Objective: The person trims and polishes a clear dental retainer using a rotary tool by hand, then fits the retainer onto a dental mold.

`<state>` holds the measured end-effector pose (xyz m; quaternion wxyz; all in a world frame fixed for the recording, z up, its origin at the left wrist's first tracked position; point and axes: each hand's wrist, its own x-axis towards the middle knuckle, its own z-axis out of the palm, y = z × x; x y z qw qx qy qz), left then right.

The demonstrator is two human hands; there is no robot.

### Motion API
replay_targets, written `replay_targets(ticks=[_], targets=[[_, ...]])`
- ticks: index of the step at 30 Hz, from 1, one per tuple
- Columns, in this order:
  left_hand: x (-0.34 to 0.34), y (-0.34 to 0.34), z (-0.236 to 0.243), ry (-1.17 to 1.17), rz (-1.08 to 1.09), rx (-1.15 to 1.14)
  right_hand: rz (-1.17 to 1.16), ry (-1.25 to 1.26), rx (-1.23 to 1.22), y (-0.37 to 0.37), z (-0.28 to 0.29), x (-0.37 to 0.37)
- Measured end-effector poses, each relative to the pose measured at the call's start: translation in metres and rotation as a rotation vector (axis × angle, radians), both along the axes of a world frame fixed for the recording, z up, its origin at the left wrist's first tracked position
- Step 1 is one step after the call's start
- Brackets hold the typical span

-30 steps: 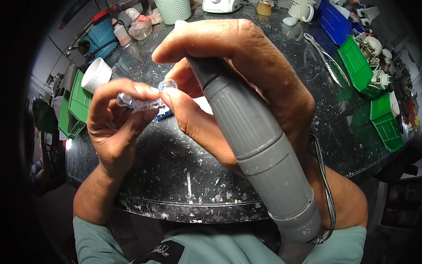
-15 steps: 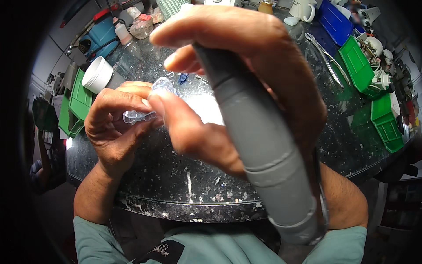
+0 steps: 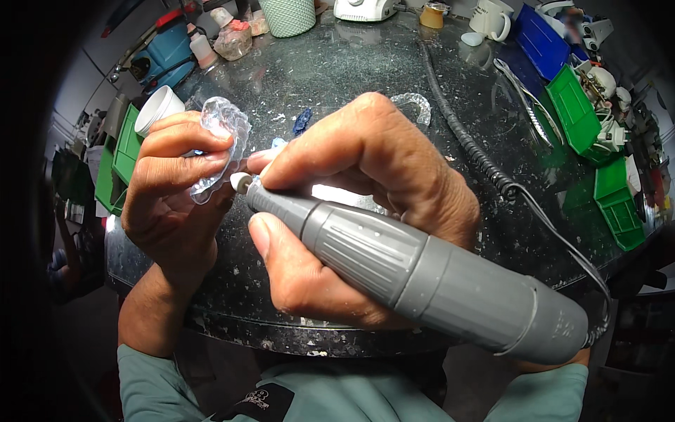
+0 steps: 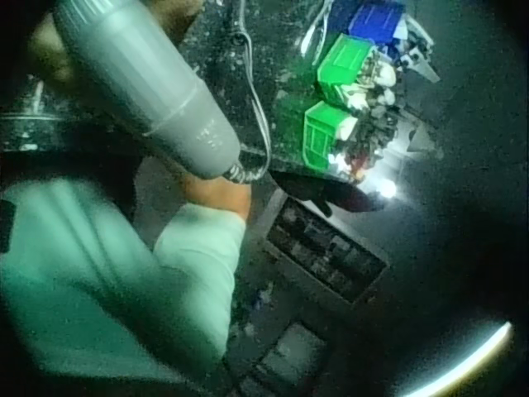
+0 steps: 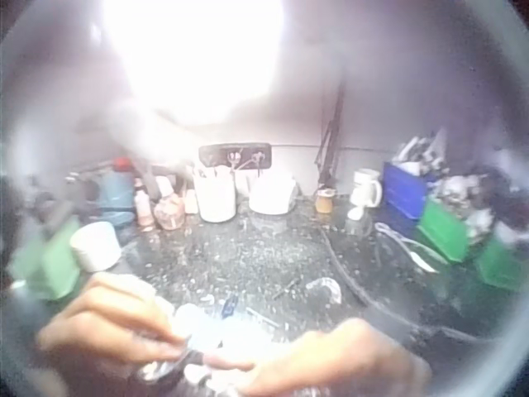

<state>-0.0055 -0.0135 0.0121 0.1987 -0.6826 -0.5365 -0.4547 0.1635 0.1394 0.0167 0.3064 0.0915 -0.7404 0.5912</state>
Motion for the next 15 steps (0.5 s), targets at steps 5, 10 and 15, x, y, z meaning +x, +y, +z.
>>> replay_targets(ticks=[5,10,15], targets=[[0.0022,-0.0006,0.0010,0.035,0.025,0.000,-0.038,-0.030,-0.004,-0.0032,0.0013,0.0006],[0.0052,-0.0027,0.0027,0.033,0.050,-0.025,-0.022,-0.039,0.067,0.0030,0.0004,0.0009],[0.0074,-0.0018,0.0018,0.004,0.051,-0.016,-0.047,-0.045,0.030,-0.0024,0.0011,0.0008]])
